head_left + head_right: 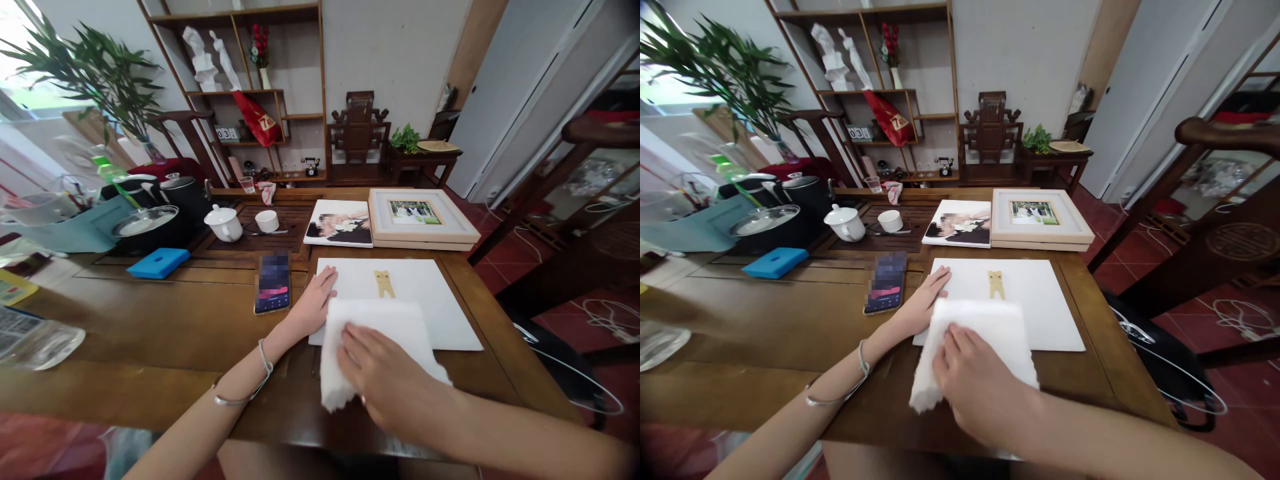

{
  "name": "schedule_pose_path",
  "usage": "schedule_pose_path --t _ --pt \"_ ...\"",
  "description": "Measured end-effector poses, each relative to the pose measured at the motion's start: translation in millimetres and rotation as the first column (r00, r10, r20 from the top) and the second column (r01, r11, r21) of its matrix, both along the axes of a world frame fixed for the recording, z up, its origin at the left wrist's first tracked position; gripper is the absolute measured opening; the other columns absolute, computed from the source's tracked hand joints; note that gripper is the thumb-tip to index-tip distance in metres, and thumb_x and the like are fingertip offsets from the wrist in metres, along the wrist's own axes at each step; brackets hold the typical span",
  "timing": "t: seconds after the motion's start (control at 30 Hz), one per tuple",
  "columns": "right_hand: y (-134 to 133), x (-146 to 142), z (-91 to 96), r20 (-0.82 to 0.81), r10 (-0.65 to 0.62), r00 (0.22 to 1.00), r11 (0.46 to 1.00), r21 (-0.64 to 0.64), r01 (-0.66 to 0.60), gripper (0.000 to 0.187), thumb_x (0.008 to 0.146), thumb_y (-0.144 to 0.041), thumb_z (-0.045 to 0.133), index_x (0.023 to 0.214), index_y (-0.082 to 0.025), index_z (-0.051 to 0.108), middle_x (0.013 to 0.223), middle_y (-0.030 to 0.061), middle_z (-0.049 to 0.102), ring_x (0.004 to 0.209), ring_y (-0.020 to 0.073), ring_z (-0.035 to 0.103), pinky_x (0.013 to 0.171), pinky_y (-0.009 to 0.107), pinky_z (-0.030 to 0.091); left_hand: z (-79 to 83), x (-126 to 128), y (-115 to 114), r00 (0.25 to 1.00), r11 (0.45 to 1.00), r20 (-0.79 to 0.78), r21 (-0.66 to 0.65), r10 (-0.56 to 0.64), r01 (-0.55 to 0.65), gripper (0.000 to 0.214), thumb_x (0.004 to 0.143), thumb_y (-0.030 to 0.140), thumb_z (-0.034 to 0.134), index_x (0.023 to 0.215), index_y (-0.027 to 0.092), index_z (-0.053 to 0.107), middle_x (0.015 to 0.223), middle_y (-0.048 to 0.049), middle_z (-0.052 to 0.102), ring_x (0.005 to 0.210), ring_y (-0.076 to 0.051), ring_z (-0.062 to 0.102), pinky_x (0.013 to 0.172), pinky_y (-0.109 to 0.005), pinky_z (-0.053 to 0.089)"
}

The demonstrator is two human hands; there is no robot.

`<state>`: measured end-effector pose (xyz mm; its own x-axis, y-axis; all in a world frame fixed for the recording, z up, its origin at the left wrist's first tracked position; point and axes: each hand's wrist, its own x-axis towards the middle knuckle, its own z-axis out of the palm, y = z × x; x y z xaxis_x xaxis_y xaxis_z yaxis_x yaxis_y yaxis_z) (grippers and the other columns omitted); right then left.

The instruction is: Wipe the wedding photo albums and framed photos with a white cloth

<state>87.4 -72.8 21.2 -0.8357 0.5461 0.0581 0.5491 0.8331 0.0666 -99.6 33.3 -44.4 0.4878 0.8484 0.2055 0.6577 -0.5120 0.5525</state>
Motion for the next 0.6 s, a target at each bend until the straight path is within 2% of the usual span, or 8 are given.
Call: schedule_pose_path --t 0.07,0.13,0.23,0.3,0.4,0.5,0.6 --pt "-3 8 3.5 -0.020 0.015 1.000 0.998 -0.066 -0.017 0.052 0.072 -0.012 0.056 0.122 -0.002 0.061 0.129 0.0243 0.060 0.120 0.0341 0.056 0.100 0.044 0.046 -1.4 0 0 1.000 1.000 -0.009 0.002 0.002 -0.002 0.047 0.097 0.023 0.034 0.143 0.010 0.040 0.155 -0.0172 0.033 0.148 -0.028 0.022 0.120 -0.052 0.022" --pt "9 21 6.2 -0.023 -0.065 0.998 0.994 -0.092 0.063 0.053 0.068 -0.002 0.051 0.120 -0.006 0.063 0.127 0.0209 0.062 0.121 0.0312 0.055 0.100 0.043 0.045 -2.8 1 0 1.000 1.000 -0.025 0.017 0.014 -0.014 0.047 0.098 0.023 0.033 0.143 0.010 0.040 0.155 -0.0174 0.033 0.148 -0.029 0.022 0.120 -0.052 0.021" --pt "51 39 11.0 0.016 -0.216 0.976 0.971 -0.104 0.217 0.053 0.068 0.006 0.043 0.115 -0.009 0.065 0.125 0.0198 0.063 0.123 0.0316 0.053 0.100 0.045 0.043 -4.6 2 0 0.998 0.999 -0.053 0.032 0.019 -0.018 0.047 0.099 0.024 0.031 0.143 0.010 0.039 0.155 -0.0171 0.033 0.148 -0.029 0.022 0.120 -0.053 0.021" --pt "84 45 14.9 0.004 -0.279 0.960 0.948 -0.156 0.276 0.050 0.070 0.006 0.042 0.110 -0.013 0.066 0.121 0.0185 0.065 0.119 0.0321 0.056 0.095 0.044 0.043 -4.8 2 0 0.998 0.999 -0.067 0.036 0.014 -0.012 0.048 0.099 0.024 0.031 0.144 0.009 0.038 0.155 -0.0175 0.033 0.147 -0.029 0.023 0.120 -0.053 0.021" --pt "125 36 18.9 -0.070 -0.313 0.947 0.930 -0.227 0.290 0.041 0.073 0.002 0.043 0.102 -0.015 0.066 0.111 0.0155 0.068 0.105 0.0300 0.063 0.084 0.038 0.045 -2.4 2 0 0.997 0.998 -0.075 0.058 0.009 -0.004 0.047 0.099 0.024 0.031 0.144 0.008 0.038 0.154 -0.0182 0.034 0.146 -0.030 0.025 0.119 -0.053 0.022" --pt "151 13 16.9 -0.139 -0.283 0.949 0.931 -0.276 0.238 0.029 0.078 -0.006 0.045 0.097 -0.017 0.065 0.100 0.0109 0.071 0.091 0.0251 0.065 0.073 0.031 0.045 1.1 2 -2 0.999 0.994 -0.050 0.111 -0.006 0.012 0.046 0.099 0.022 0.033 0.143 0.011 0.039 0.151 -0.0175 0.039 0.143 -0.030 0.032 0.118 -0.053 0.027" --pt "161 -5 9.3 -0.215 -0.226 0.950 0.940 -0.305 0.154 0.025 0.081 -0.013 0.048 0.099 -0.019 0.064 0.102 0.0077 0.072 0.092 0.0231 0.065 0.079 0.031 0.046 2.5 2 -2 0.999 0.988 -0.038 0.153 -0.005 0.011 0.043 0.098 0.021 0.036 0.137 0.009 0.045 0.144 -0.0200 0.046 0.139 -0.031 0.038 0.116 -0.053 0.031"
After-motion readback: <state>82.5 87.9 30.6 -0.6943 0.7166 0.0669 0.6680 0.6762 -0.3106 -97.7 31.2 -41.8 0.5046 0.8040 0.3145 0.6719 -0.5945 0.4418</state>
